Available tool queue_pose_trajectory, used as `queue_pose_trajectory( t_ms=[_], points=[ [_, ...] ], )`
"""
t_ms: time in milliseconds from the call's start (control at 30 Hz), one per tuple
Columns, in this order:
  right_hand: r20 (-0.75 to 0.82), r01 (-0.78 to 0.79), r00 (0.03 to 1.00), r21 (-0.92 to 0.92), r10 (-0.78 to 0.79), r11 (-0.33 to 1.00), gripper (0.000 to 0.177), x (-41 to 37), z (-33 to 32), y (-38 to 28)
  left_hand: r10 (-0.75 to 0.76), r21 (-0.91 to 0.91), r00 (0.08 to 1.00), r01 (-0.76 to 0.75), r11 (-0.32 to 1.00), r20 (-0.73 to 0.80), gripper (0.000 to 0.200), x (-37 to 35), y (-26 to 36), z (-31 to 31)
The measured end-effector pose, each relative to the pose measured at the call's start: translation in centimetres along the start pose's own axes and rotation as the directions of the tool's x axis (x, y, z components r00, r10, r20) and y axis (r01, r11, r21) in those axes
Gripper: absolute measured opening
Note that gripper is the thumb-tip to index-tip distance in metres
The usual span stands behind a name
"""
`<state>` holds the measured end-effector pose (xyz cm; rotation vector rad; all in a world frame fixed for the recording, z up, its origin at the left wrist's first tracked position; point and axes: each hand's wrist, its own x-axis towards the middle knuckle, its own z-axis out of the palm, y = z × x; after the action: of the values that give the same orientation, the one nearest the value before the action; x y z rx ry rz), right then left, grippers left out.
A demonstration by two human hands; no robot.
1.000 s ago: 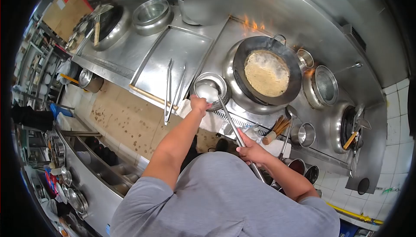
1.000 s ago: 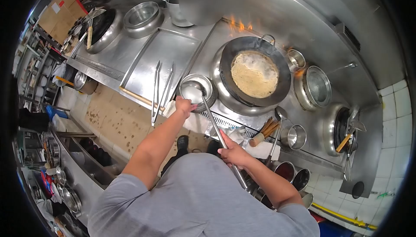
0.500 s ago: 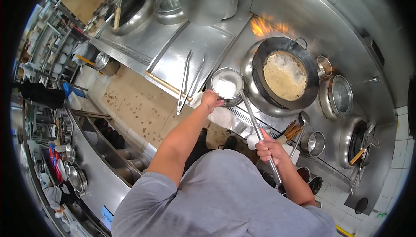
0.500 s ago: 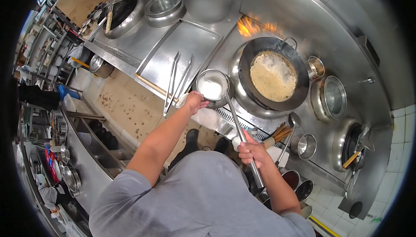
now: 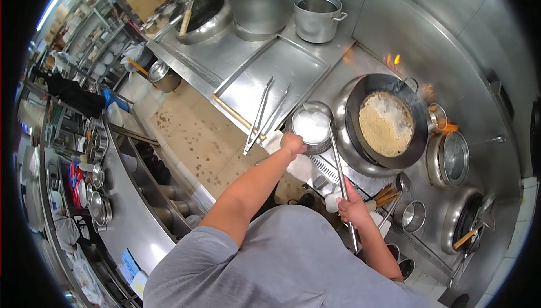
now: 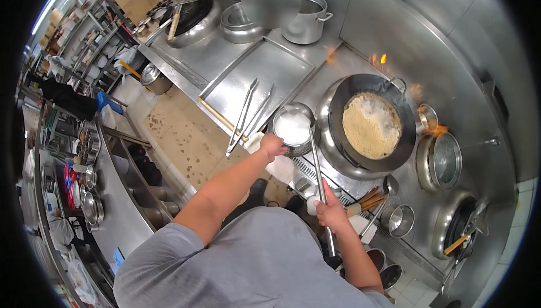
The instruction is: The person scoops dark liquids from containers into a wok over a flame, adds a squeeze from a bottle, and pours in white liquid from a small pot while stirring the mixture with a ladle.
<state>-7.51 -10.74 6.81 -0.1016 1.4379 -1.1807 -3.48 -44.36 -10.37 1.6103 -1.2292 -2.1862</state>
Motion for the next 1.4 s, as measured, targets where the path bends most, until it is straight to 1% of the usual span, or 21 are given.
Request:
queue_pose_trajectory(
  t_ms=[33, 67, 100, 133, 167, 200, 233, 300, 367, 500, 567, 700, 867, 900, 933, 1033, 1100, 1167, 1200, 1300, 1400],
  points=[
    [-0.088, 0.035, 0.995, -0.18, -0.051, 0.983, 0.088, 0.6, 0.0, 0.4, 0.013, -0.008, 1.0, -0.013, 1.0, -0.007, 0.017, 1.1, -0.8, -0.6],
    [-0.133, 0.04, 0.985, -0.448, -0.11, 0.893, 0.086, 1.2, -0.1, 0.3, 0.179, 0.412, 0.978, -0.208, 0.887, 0.107, 0.018, 3.3, -2.3, -1.6],
    [-0.122, 0.053, 0.985, -0.456, -0.121, 0.889, 0.086, 2.3, -0.6, 1.7, 0.272, 0.727, 0.923, -0.381, 0.571, 0.271, 0.018, 4.6, -3.0, -2.3],
    [-0.061, 0.266, 0.912, -0.664, -0.405, 0.699, 0.084, 3.9, -1.6, 4.3, 0.25, 0.813, 0.933, -0.35, 0.466, 0.258, 0.019, 2.8, -1.7, -1.9],
    [0.068, 0.415, 0.769, -0.81, -0.636, 0.415, 0.083, 5.0, -2.1, 5.3, 0.264, 0.811, 0.932, -0.349, 0.469, 0.248, 0.019, 2.6, -1.6, -1.4],
    [0.034, 0.366, 0.863, -0.73, -0.504, 0.577, 0.079, 3.8, -1.2, 4.0, 0.269, 0.534, 0.961, -0.259, 0.804, 0.062, 0.019, 2.6, -2.0, -0.8],
    [0.05, 0.378, 0.859, -0.733, -0.509, 0.566, 0.079, 3.4, -0.6, 3.4, 0.192, 0.131, 0.976, -0.177, 0.975, -0.105, 0.019, 2.5, -2.7, -0.1],
    [-0.038, 0.204, 0.926, -0.786, -0.375, 0.584, 0.076, 3.3, 0.1, 3.2, 0.247, 0.199, 0.957, -0.215, 0.956, -0.152, 0.019, 8.6, -7.0, 0.1],
    [0.012, 0.26, 0.918, -0.773, -0.396, 0.579, 0.068, 4.0, 0.0, 3.8, 0.354, 0.299, 0.925, -0.302, 0.905, -0.138, 0.018, 11.7, -8.9, 0.2],
    [-0.003, 0.157, 0.971, -0.745, -0.239, 0.648, 0.055, 4.6, -1.0, 4.3, 0.321, 0.294, 0.942, -0.28, 0.914, -0.101, 0.021, 7.8, -6.3, 0.7],
    [-0.027, -0.039, 0.999, -0.555, 0.029, 0.831, 0.055, 2.5, 0.4, 2.2, 0.173, 0.164, 0.958, -0.138, 0.977, -0.228, 0.029, 3.4, -3.4, 1.2],
    [0.057, -0.115, 0.988, -0.353, 0.144, 0.929, 0.053, 1.9, 0.6, 2.0, 0.205, 0.163, 0.954, -0.171, 0.972, -0.219, 0.022, 3.3, -3.0, 1.4],
    [0.035, -0.145, 0.987, -0.208, 0.156, 0.967, 0.047, -0.2, 2.0, 0.0, 0.128, 0.054, 0.98, -0.121, 0.991, -0.151, 0.017, -0.7, -0.1, 0.9],
    [0.123, -0.181, 0.975, -0.038, 0.184, 0.983, 0.043, -0.4, 1.3, 0.1, 0.129, 0.041, 0.98, -0.125, 0.991, -0.151, 0.018, -0.4, -0.3, 0.9],
    [0.215, -0.227, 0.957, 0.13, 0.196, 0.965, 0.039, -0.6, 0.7, 0.0, 0.13, 0.028, 0.98, -0.127, 0.991, -0.153, 0.02, -0.1, -0.6, 0.8],
    [0.37, -0.333, 0.904, 0.299, 0.213, 0.894, 0.034, -0.4, -0.8, -0.6, 0.188, 0.154, 0.98, -0.176, 0.972, -0.067, 0.023, 3.2, -1.7, -0.3],
    [0.421, -0.347, 0.889, 0.365, 0.179, 0.864, 0.039, -0.1, -1.6, -0.4, 0.144, 0.098, 0.986, -0.136, 0.986, -0.087, 0.025, 2.6, -1.1, -0.5],
    [0.625, -0.545, 0.777, 0.607, 0.075, 0.578, 0.045, 1.0, -2.5, 0.3, 0.101, 0.038, 0.989, -0.097, 0.995, -0.105, 0.027, 1.2, 0.3, -0.6],
    [0.669, -0.543, 0.743, 0.611, -0.01, 0.576, 0.049, 1.1, -2.5, 0.3, 0.094, 0.075, 0.992, -0.088, 0.993, -0.08, 0.022, 0.8, 0.7, -0.6],
    [0.673, -0.56, 0.737, 0.657, -0.057, 0.505, 0.051, 1.4, -2.3, 0.6, 0.078, 0.128, 0.995, -0.07, 0.989, -0.058, 0.016, 0.1, 1.5, -0.8],
    [0.651, -0.516, 0.755, 0.662, -0.076, 0.543, 0.052, 1.0, -2.0, 0.8, 0.083, 0.163, 0.995, -0.073, 0.984, -0.058, 0.018, 0.2, 1.6, -1.2]
  ],
)
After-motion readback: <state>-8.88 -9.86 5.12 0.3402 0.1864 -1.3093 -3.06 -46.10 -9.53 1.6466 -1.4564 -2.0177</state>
